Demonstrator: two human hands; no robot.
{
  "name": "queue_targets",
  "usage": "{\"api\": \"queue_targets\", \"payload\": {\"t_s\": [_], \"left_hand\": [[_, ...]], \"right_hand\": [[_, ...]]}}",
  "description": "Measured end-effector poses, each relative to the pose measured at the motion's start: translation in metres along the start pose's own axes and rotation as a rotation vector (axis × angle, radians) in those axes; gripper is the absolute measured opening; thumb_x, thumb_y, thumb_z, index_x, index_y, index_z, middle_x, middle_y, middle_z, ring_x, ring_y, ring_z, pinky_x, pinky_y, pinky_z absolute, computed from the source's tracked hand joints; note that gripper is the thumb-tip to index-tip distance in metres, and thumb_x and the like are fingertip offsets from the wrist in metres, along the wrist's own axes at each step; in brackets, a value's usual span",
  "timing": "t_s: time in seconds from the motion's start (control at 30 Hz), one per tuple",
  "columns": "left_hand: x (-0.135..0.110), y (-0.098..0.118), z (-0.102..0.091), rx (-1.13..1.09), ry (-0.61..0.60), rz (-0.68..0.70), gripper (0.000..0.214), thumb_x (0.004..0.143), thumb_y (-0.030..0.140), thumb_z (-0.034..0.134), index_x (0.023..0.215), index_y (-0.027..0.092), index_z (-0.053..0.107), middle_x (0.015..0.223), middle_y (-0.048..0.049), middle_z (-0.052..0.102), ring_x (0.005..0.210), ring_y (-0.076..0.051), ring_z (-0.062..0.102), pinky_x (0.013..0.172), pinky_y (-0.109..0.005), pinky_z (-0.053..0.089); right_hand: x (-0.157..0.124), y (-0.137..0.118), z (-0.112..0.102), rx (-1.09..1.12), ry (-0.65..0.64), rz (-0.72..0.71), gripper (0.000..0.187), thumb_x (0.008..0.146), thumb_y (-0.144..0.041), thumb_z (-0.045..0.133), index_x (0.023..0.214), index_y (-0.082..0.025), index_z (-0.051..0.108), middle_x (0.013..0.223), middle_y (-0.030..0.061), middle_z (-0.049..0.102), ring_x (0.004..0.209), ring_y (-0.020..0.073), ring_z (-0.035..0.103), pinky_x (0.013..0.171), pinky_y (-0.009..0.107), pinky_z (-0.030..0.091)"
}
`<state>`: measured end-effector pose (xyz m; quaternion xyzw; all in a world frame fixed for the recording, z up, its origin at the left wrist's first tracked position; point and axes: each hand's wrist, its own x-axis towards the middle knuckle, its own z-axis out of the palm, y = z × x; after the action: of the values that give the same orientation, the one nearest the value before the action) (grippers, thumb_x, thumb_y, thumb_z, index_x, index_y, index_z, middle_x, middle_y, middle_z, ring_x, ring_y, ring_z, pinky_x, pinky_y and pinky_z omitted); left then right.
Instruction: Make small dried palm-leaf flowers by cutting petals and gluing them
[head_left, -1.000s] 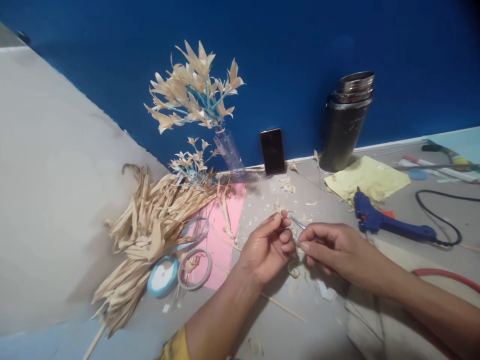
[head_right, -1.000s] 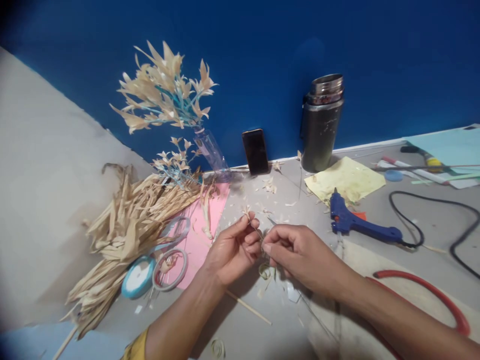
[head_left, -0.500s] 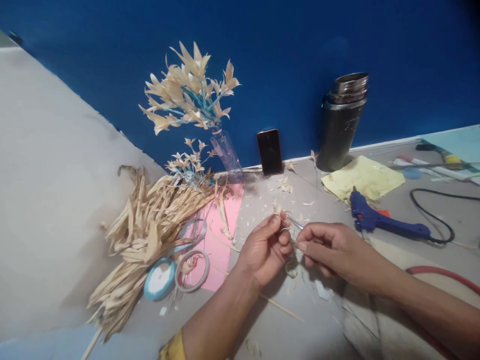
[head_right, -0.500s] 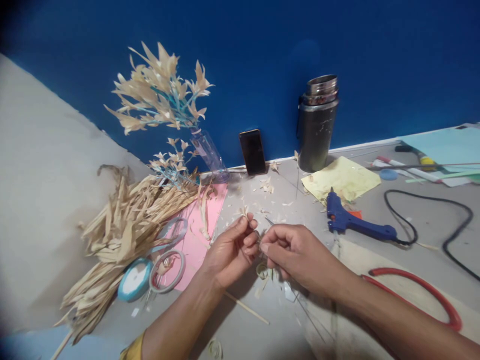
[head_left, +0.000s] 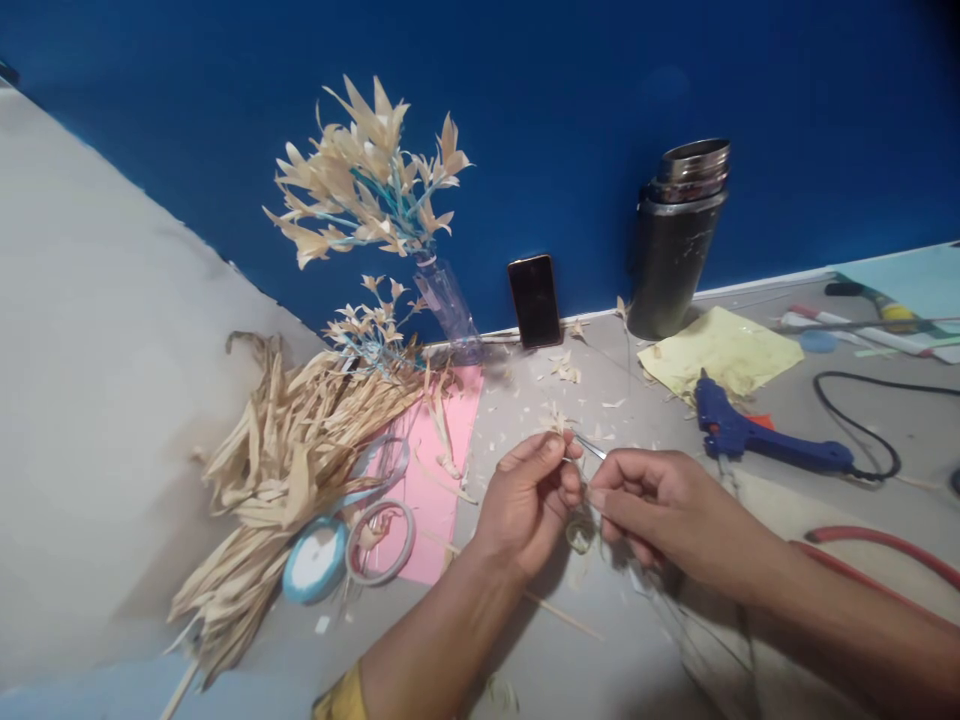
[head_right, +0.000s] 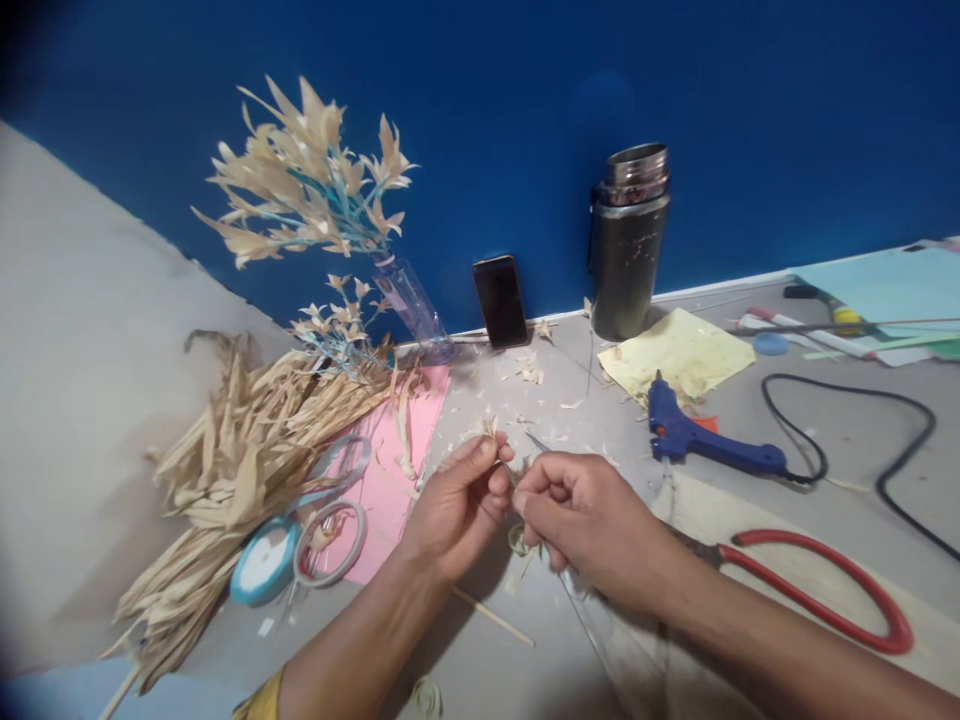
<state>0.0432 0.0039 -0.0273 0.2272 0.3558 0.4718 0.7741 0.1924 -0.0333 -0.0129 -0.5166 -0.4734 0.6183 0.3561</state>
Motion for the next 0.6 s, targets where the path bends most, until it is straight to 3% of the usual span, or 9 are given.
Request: {"api": "queue_targets", "payload": {"t_s": [0.33,0.6], "left_hand": [[-0.0018,-0.003,0.0017,0.029,0.015,-0.006,0.024,0.063,0.021,0.087,0.078,0.009,0.073,0.071,-0.0018,0.066,0.053,-0.004,0.054,0.051,-0.015,0.045],[-0.0021,-0.0066,-0.0002,0.156,0.0,0.158,0.024,0.068,0.03,0.086,0.073,0.012,0.072,0.065,-0.0021,0.066,0.051,-0.007,0.054,0.052,-0.019,0.043]], "right_hand": [[0.0011,0.0012,-0.0034,-0.014,0.01,-0.033,0.012,0.075,-0.029,0.061,0.068,-0.019,0.059,0.057,-0.0025,0.063,0.041,0.0075,0.048,0.041,0.019,0.036],[0.001,0.003,-0.0042,-0.146,0.043,-0.143,0.016,0.081,-0.031,0.058,0.07,-0.02,0.06,0.058,-0.0036,0.061,0.047,0.0099,0.052,0.046,0.021,0.039]]}}
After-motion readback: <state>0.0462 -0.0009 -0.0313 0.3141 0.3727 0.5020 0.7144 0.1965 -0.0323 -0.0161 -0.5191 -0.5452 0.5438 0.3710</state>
